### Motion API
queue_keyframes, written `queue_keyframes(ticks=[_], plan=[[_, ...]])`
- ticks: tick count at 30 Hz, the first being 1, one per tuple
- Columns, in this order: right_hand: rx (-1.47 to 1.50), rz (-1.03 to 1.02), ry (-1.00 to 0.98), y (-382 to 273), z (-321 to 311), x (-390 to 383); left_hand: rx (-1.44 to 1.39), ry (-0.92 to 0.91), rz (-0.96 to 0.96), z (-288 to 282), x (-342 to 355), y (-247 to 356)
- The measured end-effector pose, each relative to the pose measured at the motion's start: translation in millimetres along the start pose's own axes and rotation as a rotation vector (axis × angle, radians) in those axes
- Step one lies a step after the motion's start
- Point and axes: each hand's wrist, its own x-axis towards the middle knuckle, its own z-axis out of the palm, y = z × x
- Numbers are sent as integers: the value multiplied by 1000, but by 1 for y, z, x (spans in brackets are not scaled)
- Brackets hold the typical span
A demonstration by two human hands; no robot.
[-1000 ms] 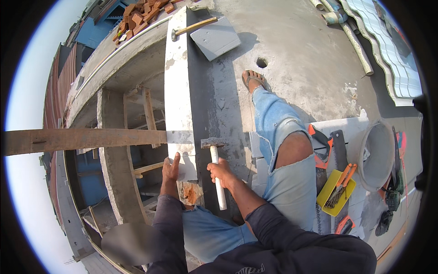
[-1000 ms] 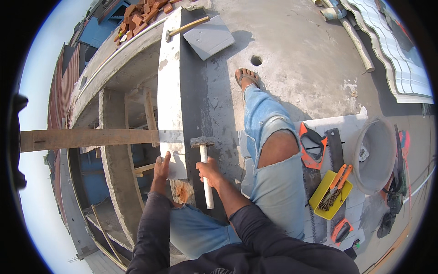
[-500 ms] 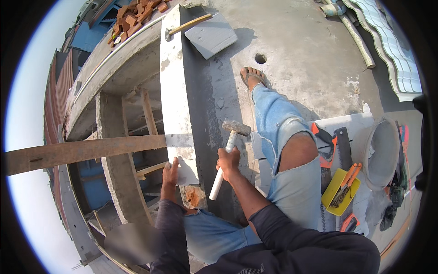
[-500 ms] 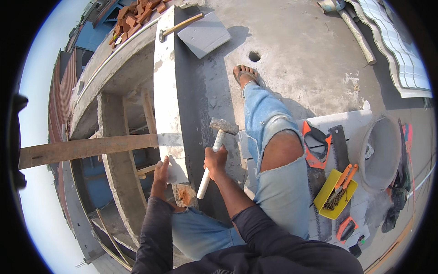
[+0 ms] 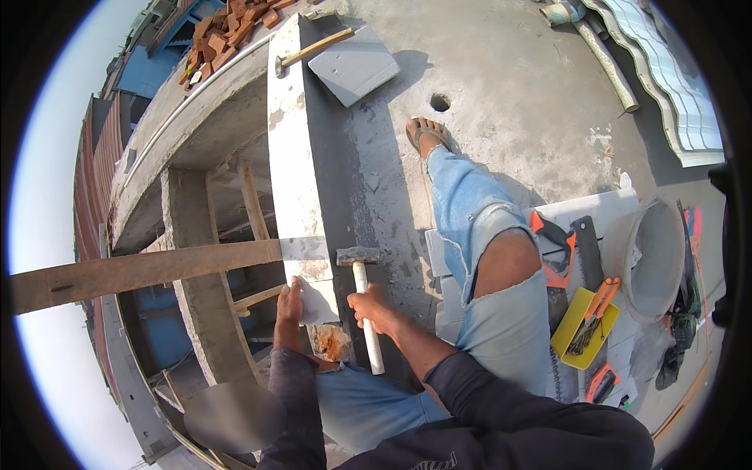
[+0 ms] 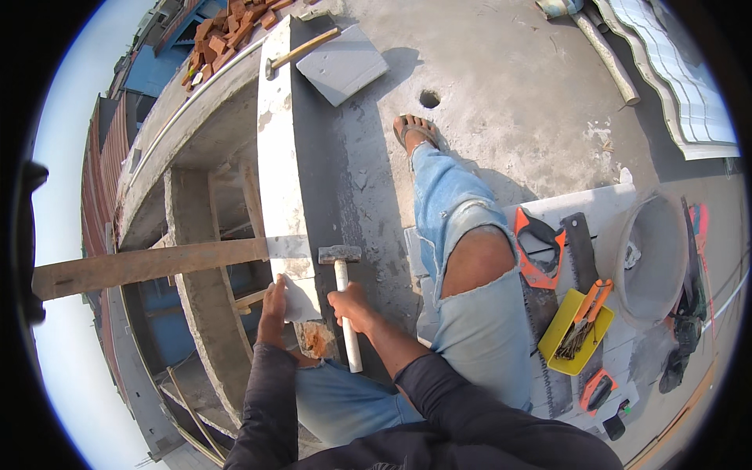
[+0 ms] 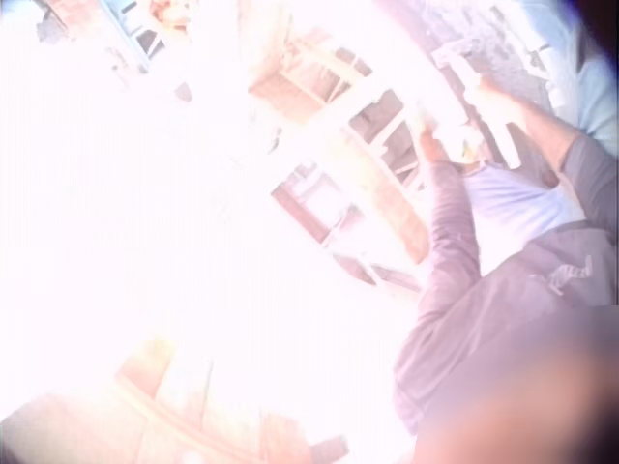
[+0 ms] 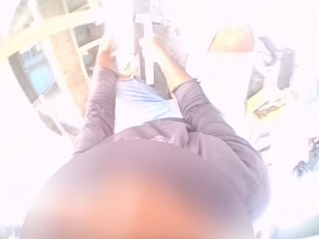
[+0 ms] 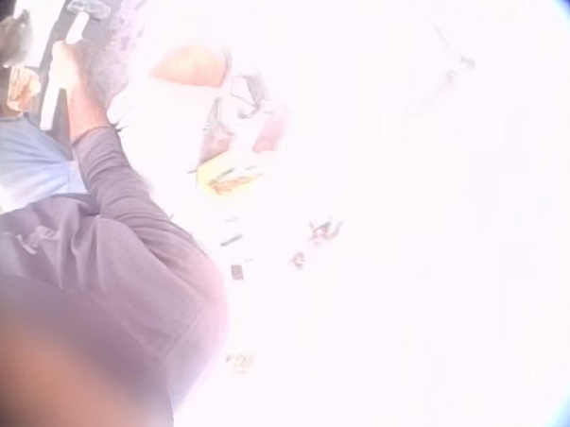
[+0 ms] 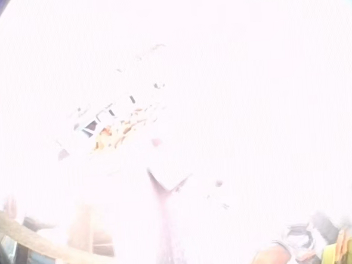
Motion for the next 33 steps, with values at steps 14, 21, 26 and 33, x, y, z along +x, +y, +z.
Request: queue_keyframes(ticks=[14, 21, 26, 33], plan=[[85, -20, 33, 15, -7, 9, -150, 22, -51, -1, -2, -9], [510, -57, 227, 19, -5, 8, -171, -33, -46, -4, 7, -17], [90, -13, -10, 18, -5, 4, -226, 64, -161, -2, 2, -15], [731, -190, 465, 10, -10, 7, -195, -23, -69, -4, 13, -23]])
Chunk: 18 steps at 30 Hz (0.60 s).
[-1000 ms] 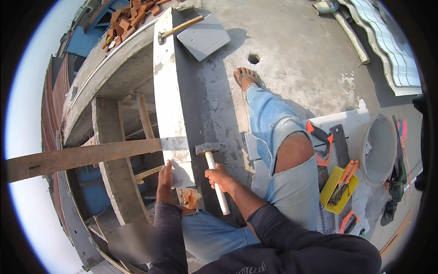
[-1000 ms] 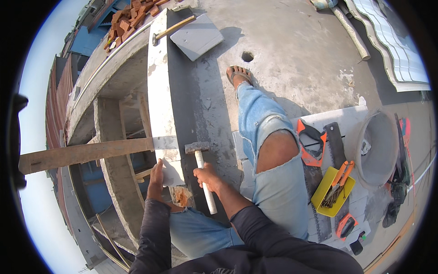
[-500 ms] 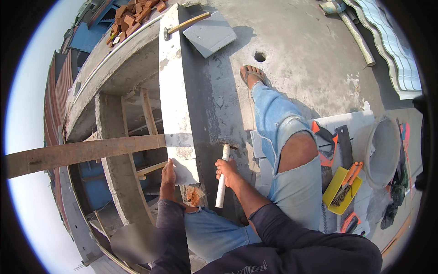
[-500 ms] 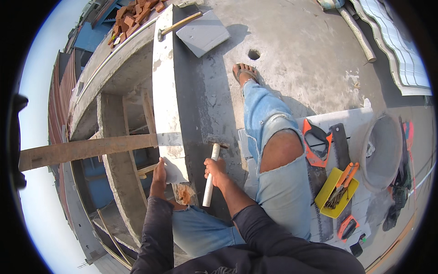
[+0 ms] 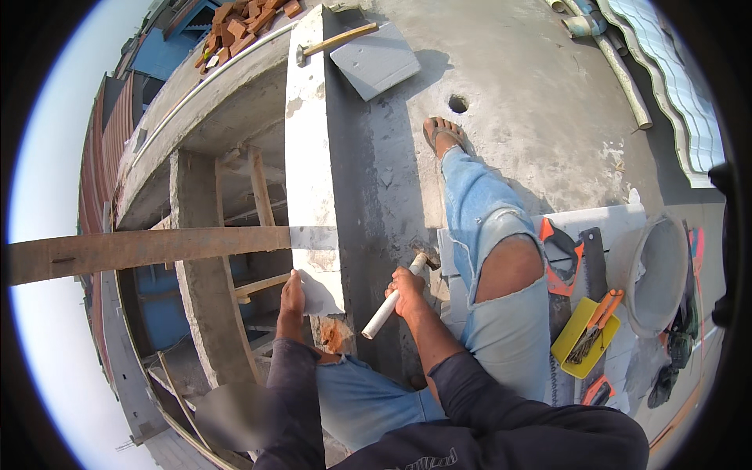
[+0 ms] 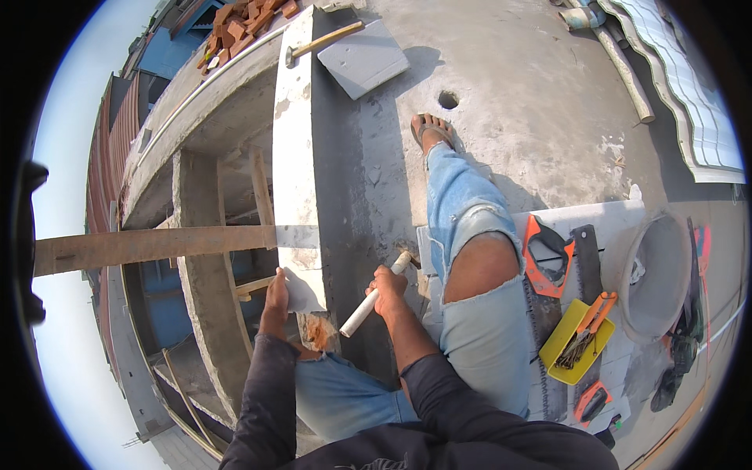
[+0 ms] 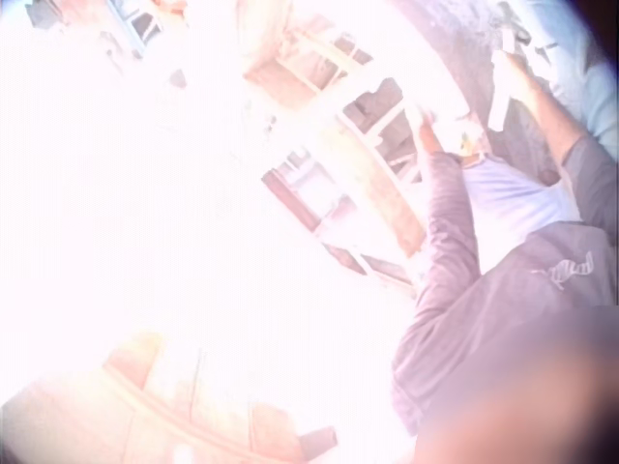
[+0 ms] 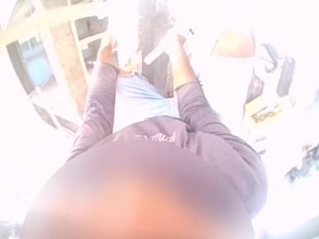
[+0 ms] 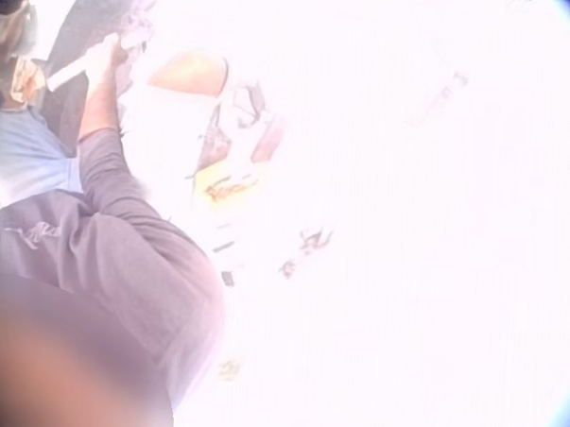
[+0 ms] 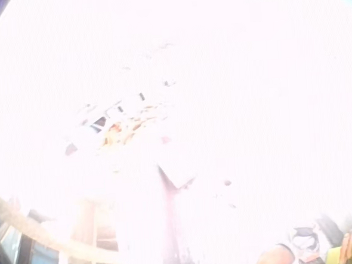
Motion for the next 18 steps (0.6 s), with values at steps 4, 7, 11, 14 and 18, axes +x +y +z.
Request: queue_keyframes(ticks=[4, 7, 11, 14, 18], plan=[[-649, 148, -409, 10, 2, -6, -24, 21, 47, 0, -5, -2], [-678, 129, -495, 10, 0, -5, -6, 76, 28, 1, -12, 3], [-362, 145, -199, 3, -1, 2, -72, 14, -57, 3, -12, 5], [-19, 75, -75, 2, 1, 1, -47, 53, -22, 4, -10, 4], [-642, 228, -535, 10, 3, -8, -83, 68, -79, 3, -9, 7]])
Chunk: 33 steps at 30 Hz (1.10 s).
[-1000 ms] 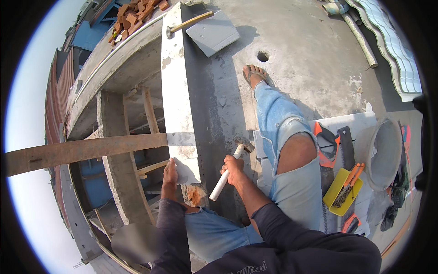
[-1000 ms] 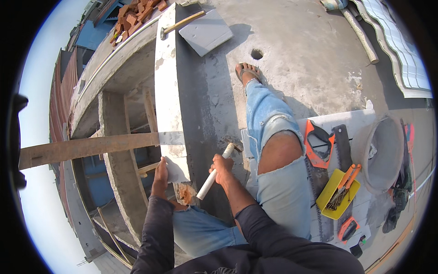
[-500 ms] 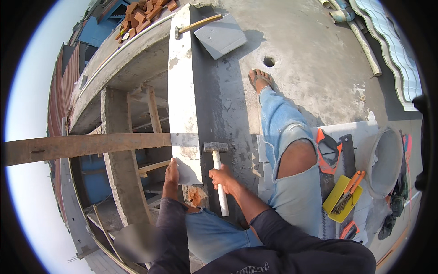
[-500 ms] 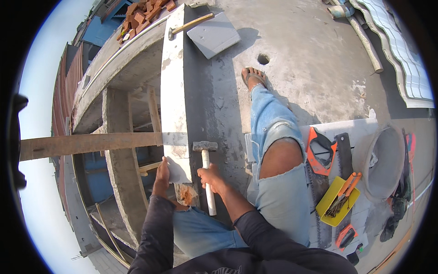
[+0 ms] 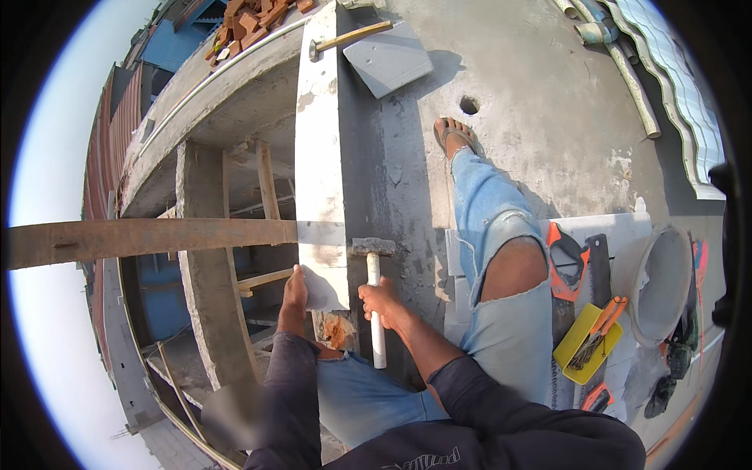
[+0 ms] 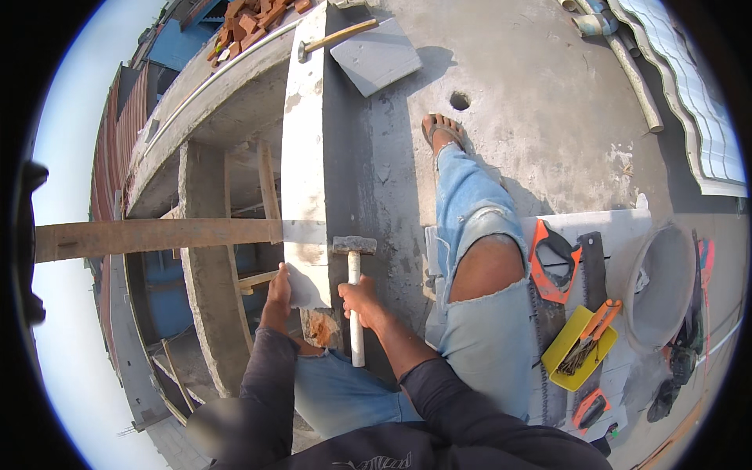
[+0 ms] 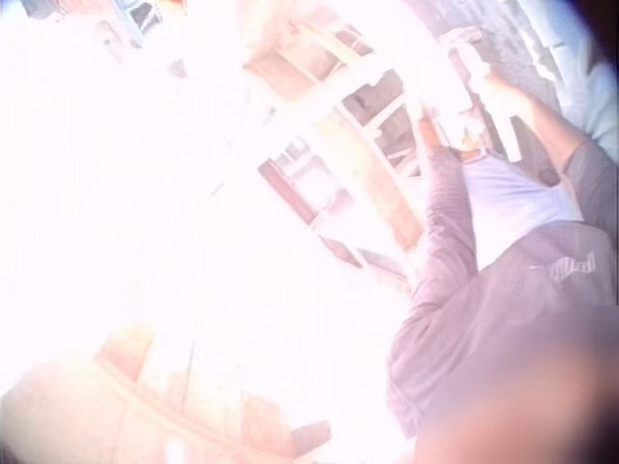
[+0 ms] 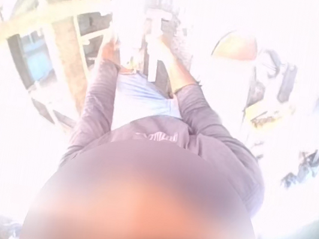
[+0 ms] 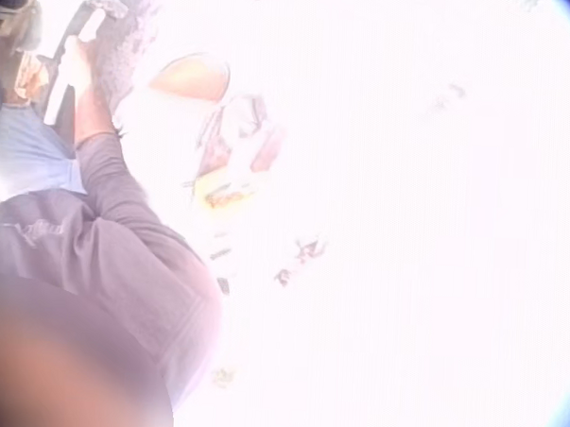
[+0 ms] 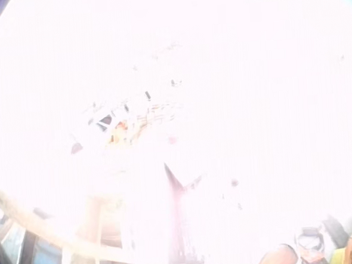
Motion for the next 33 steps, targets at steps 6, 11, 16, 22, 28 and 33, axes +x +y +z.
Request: queue_keyframes(ticks=[6, 11, 16, 22, 28, 33], plan=[[346, -23, 307, -5, -13, 4, -10, -43, 31, 1, 2, -4], [299, 13, 81, -5, 1, -2, 21, -72, 122, 2, 2, 3], [-324, -219, -348, 6, 42, -26, -116, -50, -32, 3, -19, 12], [270, -174, 239, -6, 19, -25, -33, -38, 57, 0, 2, -10], [-84, 21, 84, 2, -2, -1, 34, -25, 178, -1, 12, -16], [64, -14, 62, 3, -9, 2, 28, -56, 79, -1, 15, -15]])
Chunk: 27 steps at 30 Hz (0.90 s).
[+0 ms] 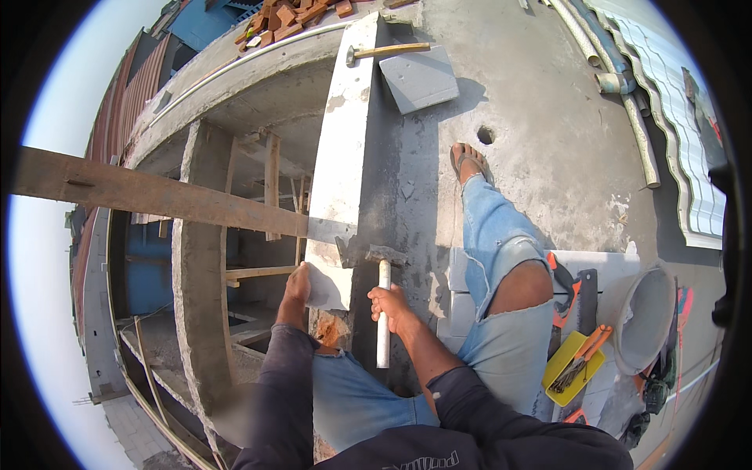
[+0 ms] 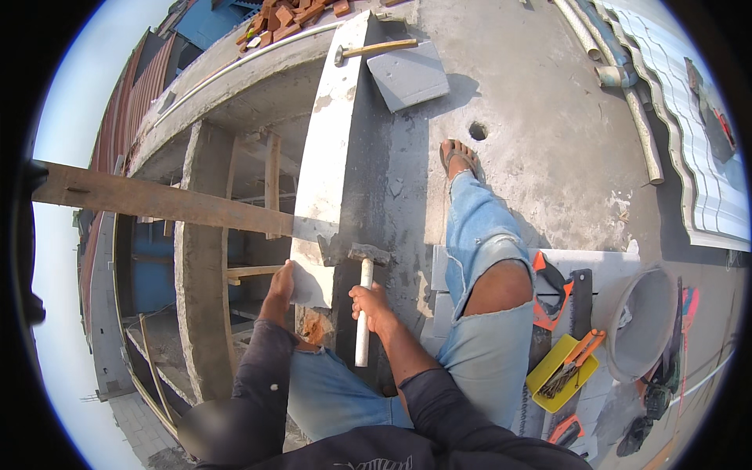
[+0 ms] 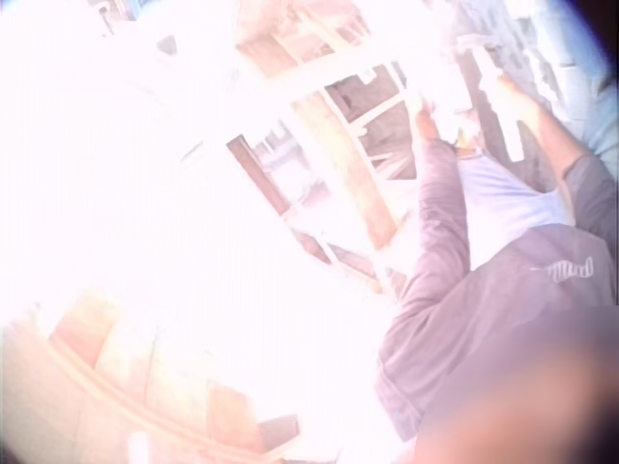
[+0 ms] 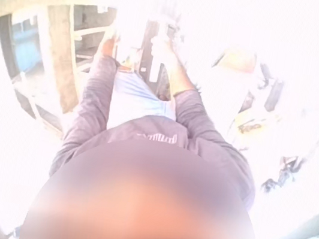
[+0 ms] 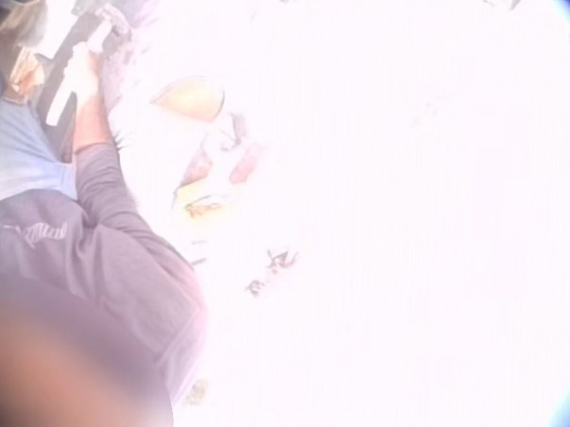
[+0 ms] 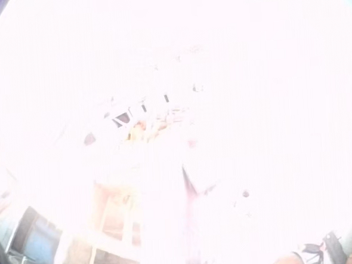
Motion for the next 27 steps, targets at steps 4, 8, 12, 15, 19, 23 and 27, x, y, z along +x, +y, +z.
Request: queue_keyframes(ticks=[4, 8, 12, 15, 19, 23, 27], plan=[[462, -238, 434, -4, 2, -3, -13, 27, 82, -1, 13, -16], [-45, 2, 25, -4, 7, -3, 70, 41, 196, -3, 13, -23], [-85, -21, -12, -4, 4, 0, -61, 19, 14, -2, 9, -14], [247, -41, 216, -7, -1, -1, -64, 5, -14, -1, 8, -12], [402, -74, 349, -4, 1, -3, -2, -6, 22, -2, 2, -10], [-98, 70, -80, 0, 3, 0, 56, 47, 3, 2, -9, -3], [165, -3, 87, -4, -4, 2, 42, 58, -15, 4, -10, 5]])
